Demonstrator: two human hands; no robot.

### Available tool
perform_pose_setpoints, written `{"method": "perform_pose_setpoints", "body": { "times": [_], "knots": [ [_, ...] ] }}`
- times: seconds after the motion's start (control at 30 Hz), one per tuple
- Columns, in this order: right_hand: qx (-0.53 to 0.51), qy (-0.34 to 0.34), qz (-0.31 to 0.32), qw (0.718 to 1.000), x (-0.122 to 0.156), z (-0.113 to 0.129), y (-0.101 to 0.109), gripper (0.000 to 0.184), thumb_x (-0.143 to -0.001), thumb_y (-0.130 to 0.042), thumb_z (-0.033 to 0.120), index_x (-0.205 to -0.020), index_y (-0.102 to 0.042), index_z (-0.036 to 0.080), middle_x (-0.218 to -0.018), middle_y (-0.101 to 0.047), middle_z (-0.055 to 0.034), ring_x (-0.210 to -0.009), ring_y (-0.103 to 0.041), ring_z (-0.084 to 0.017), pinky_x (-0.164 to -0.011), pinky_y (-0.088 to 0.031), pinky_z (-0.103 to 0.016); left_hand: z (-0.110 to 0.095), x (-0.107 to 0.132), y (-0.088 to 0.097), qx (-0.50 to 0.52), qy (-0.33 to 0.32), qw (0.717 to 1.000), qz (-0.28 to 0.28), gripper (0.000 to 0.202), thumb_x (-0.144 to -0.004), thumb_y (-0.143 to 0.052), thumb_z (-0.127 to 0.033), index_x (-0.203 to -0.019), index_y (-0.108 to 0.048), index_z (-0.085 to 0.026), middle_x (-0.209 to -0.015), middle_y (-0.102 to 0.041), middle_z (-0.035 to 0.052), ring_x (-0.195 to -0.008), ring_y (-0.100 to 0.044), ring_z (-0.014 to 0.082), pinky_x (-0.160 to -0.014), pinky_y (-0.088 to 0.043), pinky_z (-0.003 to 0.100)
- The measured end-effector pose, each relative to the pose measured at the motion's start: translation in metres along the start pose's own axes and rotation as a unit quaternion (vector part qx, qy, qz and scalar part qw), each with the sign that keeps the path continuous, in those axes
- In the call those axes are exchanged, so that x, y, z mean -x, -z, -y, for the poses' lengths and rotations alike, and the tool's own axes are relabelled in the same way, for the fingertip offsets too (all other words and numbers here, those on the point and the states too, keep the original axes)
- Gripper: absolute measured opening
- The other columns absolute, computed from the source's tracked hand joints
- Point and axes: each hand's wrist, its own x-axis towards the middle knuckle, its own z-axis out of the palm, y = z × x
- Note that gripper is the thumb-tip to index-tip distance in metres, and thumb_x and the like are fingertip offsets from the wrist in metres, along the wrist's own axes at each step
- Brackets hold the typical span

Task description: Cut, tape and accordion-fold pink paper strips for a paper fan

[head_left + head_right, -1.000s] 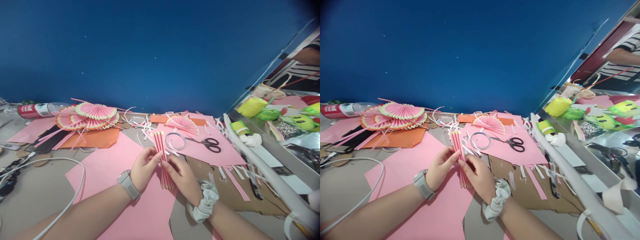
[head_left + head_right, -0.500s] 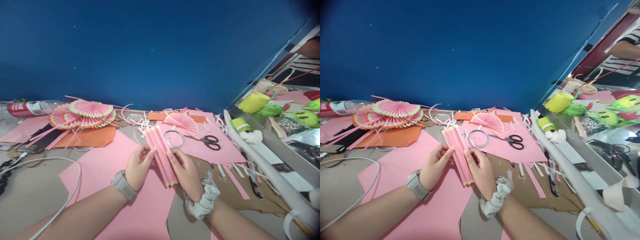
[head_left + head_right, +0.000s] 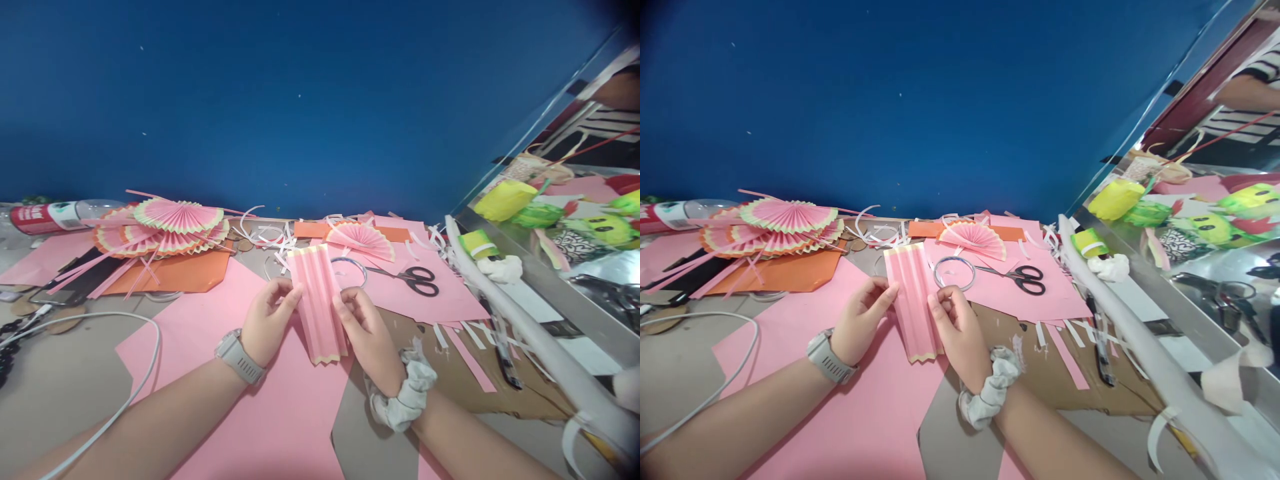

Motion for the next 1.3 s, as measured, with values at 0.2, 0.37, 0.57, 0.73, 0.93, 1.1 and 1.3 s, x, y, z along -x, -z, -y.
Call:
{"method": "perform_pose_setpoints", "body": {
  "times": [0.2,0.37,0.57,0.73,0.93,1.1,1.3],
  "knots": [
    [-0.051,0.0,0.086,0.995,-0.002,-0.001,0.005,0.024,-0.092,-0.037,0.039,-0.075,-0.038,0.022,-0.071,-0.036,0.0037,-0.065,-0.035,-0.011,-0.062,-0.035,-0.024,0.003,0.002,0.0,0.029,0.013,0.999,0.036,0.025,-0.089,-0.042,-0.037,-0.074,-0.046,-0.018,-0.067,-0.046,-0.0035,-0.063,-0.045,0.0096,-0.062,-0.04,0.022],
    [-0.07,0.007,0.127,0.989,-0.002,0.0,0.005,0.021,-0.091,-0.041,0.036,-0.077,-0.042,0.021,-0.073,-0.04,0.0028,-0.068,-0.039,-0.012,-0.066,-0.036,-0.024,-0.003,0.008,-0.003,0.023,0.005,0.998,0.066,0.023,-0.092,-0.038,-0.036,-0.085,-0.051,-0.018,-0.079,-0.052,-0.0009,-0.076,-0.049,0.0127,-0.073,-0.042,0.025],
    [-0.086,0.03,0.171,0.981,0.0,0.007,0.0,0.014,-0.091,-0.042,0.03,-0.088,-0.053,0.021,-0.086,-0.051,-0.0009,-0.088,-0.049,-0.016,-0.084,-0.04,-0.029,-0.007,0.01,-0.005,-0.008,0.004,0.992,0.123,0.023,-0.084,-0.053,-0.035,-0.097,-0.055,-0.016,-0.089,-0.059,0.0029,-0.085,-0.056,0.0181,-0.075,-0.044,0.028],
    [-0.067,0.033,0.144,0.987,0.0,0.007,-0.001,0.014,-0.09,-0.045,0.03,-0.087,-0.054,0.021,-0.087,-0.055,-0.0011,-0.087,-0.052,-0.016,-0.083,-0.042,-0.029,-0.007,0.011,-0.004,-0.026,0.005,0.992,0.123,0.029,-0.085,-0.052,-0.037,-0.103,-0.055,-0.015,-0.096,-0.06,0.0059,-0.088,-0.056,0.0203,-0.076,-0.045,0.03],
    [-0.062,0.021,0.122,0.99,0.001,0.006,0.001,0.02,-0.088,-0.046,0.036,-0.075,-0.05,0.021,-0.07,-0.047,0.0022,-0.065,-0.046,-0.013,-0.065,-0.042,-0.025,-0.006,0.012,-0.005,-0.022,0.008,0.991,0.13,0.029,-0.084,-0.053,-0.037,-0.102,-0.055,-0.016,-0.094,-0.06,0.0048,-0.084,-0.057,0.0192,-0.072,-0.046,0.029],
    [-0.074,0.012,0.098,0.992,-0.001,0.003,-0.001,0.017,-0.084,-0.054,0.036,-0.076,-0.051,0.021,-0.076,-0.052,0.0007,-0.073,-0.05,-0.015,-0.07,-0.043,-0.027,-0.006,0.013,-0.004,-0.019,0.01,0.992,0.127,0.025,-0.084,-0.053,-0.037,-0.095,-0.056,-0.016,-0.084,-0.057,0.002,-0.078,-0.054,0.0165,-0.07,-0.044,0.027],
    [-0.095,-0.024,0.066,0.993,-0.004,-0.002,0.001,0.026,-0.083,-0.054,0.041,-0.071,-0.048,0.019,-0.062,-0.044,0.0043,-0.054,-0.04,-0.01,-0.052,-0.037,-0.022,-0.004,0.01,-0.003,0.018,0.044,0.99,0.133,0.038,-0.091,-0.034,-0.044,-0.089,-0.059,-0.015,-0.084,-0.061,0.0042,-0.078,-0.055,0.0167,-0.077,-0.044,0.029]
  ]
}}
